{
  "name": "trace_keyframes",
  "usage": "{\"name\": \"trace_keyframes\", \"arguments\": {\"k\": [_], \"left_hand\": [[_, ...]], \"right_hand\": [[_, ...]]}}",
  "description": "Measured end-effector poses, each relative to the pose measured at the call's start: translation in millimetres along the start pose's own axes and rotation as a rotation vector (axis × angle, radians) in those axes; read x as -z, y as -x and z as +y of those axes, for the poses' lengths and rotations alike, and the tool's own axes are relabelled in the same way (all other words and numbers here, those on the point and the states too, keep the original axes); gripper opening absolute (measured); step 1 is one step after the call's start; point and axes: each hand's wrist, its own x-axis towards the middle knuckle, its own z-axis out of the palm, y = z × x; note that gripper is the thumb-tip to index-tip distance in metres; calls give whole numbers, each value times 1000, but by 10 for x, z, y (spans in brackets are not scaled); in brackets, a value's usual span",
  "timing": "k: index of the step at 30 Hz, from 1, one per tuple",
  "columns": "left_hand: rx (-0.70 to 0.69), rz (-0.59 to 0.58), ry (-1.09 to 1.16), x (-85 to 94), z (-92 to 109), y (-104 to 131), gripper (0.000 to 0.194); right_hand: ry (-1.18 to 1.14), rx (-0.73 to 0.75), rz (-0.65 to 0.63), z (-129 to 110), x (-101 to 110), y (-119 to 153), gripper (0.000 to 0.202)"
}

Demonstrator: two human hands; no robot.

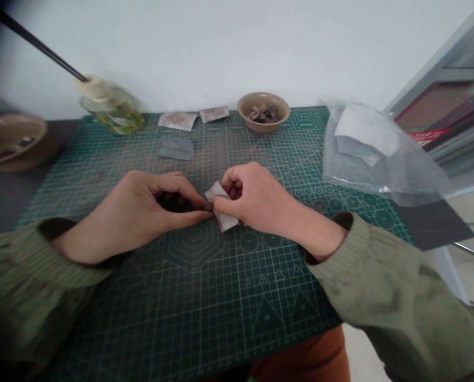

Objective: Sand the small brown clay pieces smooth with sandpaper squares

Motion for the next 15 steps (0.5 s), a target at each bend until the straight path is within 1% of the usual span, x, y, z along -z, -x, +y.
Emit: {"name": "trace_keyframes", "arguments": {"k": [5, 8, 12, 15], "left_hand": [[-10, -3, 10, 0, -3, 2, 10], [2, -7, 7, 3, 2, 3, 10], [-2, -6, 3, 7, -1, 4, 10], [-1, -11, 7, 7, -5, 3, 10]], "right_hand": [[-16, -9, -36, 4, 5, 1, 25], [-27, -6, -10, 13, 5, 1, 25], [-39, -21, -34, 18, 8, -1, 25], [-13, -14, -14, 15, 16, -4, 24]]}}
